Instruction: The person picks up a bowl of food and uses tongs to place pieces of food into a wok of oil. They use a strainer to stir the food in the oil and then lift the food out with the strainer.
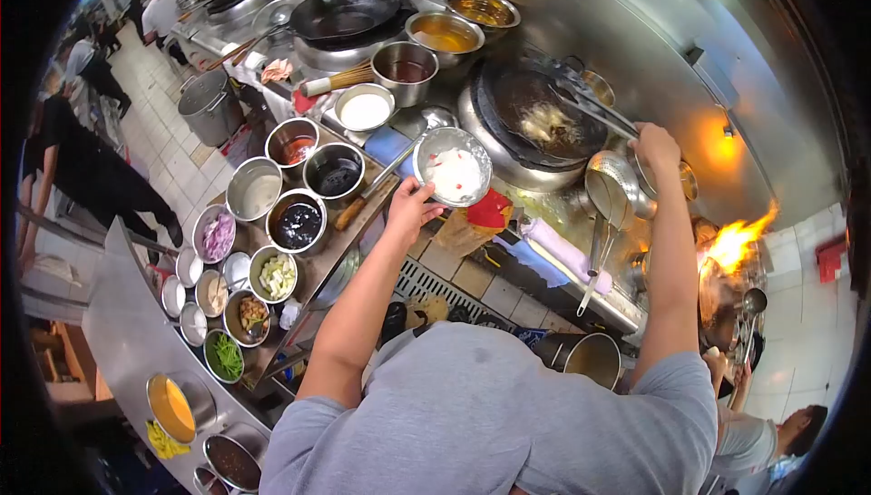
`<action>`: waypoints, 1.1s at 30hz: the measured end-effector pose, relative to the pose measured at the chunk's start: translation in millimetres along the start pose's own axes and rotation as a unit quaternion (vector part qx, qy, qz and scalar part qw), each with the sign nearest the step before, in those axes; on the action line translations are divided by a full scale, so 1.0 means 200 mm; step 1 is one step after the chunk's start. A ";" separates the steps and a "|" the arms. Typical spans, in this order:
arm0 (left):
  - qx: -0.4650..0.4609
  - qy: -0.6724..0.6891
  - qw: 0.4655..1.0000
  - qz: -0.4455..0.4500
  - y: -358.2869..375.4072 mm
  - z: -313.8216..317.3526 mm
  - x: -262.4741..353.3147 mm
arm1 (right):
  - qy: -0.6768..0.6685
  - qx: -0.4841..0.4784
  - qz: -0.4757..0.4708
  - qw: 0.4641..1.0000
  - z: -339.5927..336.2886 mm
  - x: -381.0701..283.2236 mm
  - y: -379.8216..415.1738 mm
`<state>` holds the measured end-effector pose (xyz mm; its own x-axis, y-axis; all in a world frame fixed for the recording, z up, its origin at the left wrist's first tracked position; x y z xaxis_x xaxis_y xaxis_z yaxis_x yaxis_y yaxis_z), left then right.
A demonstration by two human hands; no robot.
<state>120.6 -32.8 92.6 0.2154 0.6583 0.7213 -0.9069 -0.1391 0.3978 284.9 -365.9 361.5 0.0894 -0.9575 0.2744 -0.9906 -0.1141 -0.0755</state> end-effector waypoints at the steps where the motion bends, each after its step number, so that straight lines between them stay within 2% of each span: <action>1: 0.007 0.001 1.000 0.001 -0.01 -0.03 -0.01 | -0.034 0.040 -0.015 0.998 -0.11 -0.05 0.05; 2: 0.014 -0.010 1.000 0.015 -0.03 -0.07 -0.01 | -0.022 0.062 -0.062 0.996 -0.22 -0.14 0.13; 3: 0.019 -0.022 0.999 0.027 -0.04 -0.09 -0.01 | -0.024 0.059 -0.064 0.996 -0.31 -0.19 0.20; 5: 0.028 -0.045 0.998 0.034 -0.04 -0.10 0.00 | 0.025 0.060 -0.212 0.975 -0.45 -0.39 0.37; 6: 0.021 -0.069 0.996 0.053 -0.05 -0.10 0.01 | 0.025 0.059 -0.208 0.976 -0.48 -0.43 0.42; 8: 0.006 -0.095 0.993 0.068 -0.06 -0.08 0.01 | 0.057 0.083 -0.316 0.943 -0.53 -0.59 0.55; 10: -0.014 -0.183 0.976 0.118 -0.07 -0.03 0.02 | 0.077 0.074 -0.320 0.941 -0.51 -0.70 0.58; 13: -0.020 -0.208 0.968 0.142 -0.06 0.05 0.03 | 0.111 0.069 -0.340 0.931 -0.44 -0.73 0.57; 15: -0.030 -0.187 0.974 0.121 -0.08 0.05 0.00 | 0.126 0.072 -0.353 0.924 -0.46 -0.73 0.60; 18: -0.040 -0.123 0.988 0.082 -0.06 0.10 -0.01 | 0.096 0.076 -0.310 0.943 -0.64 -0.59 0.68; 20: -0.049 -0.076 0.994 0.057 -0.07 0.11 -0.04 | 0.056 0.102 -0.243 0.963 -0.75 -0.47 0.70; 23: -0.059 -0.069 0.995 0.047 -0.11 0.16 -0.06 | 0.040 0.084 -0.211 0.973 -0.75 -0.36 0.69; 24: -0.065 -0.073 0.994 0.045 -0.12 0.18 -0.07 | 0.039 0.095 -0.241 0.965 -0.72 -0.37 0.70; 25: -0.073 -0.096 0.991 0.052 -0.11 0.21 -0.06 | 0.040 0.094 -0.234 0.967 -0.68 -0.35 0.68; 27: -0.086 -0.121 0.987 0.057 -0.12 0.24 -0.06 | 0.044 0.088 -0.284 0.954 -0.58 -0.41 0.67; 29: -0.088 -0.219 0.965 0.116 -0.14 0.27 -0.05 | 0.071 0.023 -0.271 0.960 -0.47 -0.48 0.64; 30: -0.045 -0.398 0.888 0.227 -0.22 0.21 -0.07 | 0.075 0.000 -0.265 0.961 -0.42 -0.50 0.62; 31: -0.044 -0.354 0.919 0.167 -0.30 0.15 -0.15 | 0.107 0.026 -0.282 0.953 -0.34 -0.48 0.58; 32: -0.053 -0.210 0.974 0.071 -0.19 0.24 -0.13 | 0.101 0.048 -0.303 0.946 -0.35 -0.47 0.59; 33: -0.067 -0.149 0.985 0.059 -0.11 0.32 -0.10 | 0.082 0.053 -0.300 0.949 -0.42 -0.45 0.62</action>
<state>159.8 -90.2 106.6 0.1837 0.3934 0.9008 -0.9674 -0.0900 0.2366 145.6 -271.7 407.7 0.6079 -0.6583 0.4439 -0.7497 -0.6600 0.0479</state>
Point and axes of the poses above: each hand's wrist, its own y-axis away from the middle knuckle, its own z-axis out of the palm, x = y × z, the point moved 8 cm from there along -y, towards the middle knuckle, and after that the axes turned 2 degrees about -z, right-handed, at the moved point
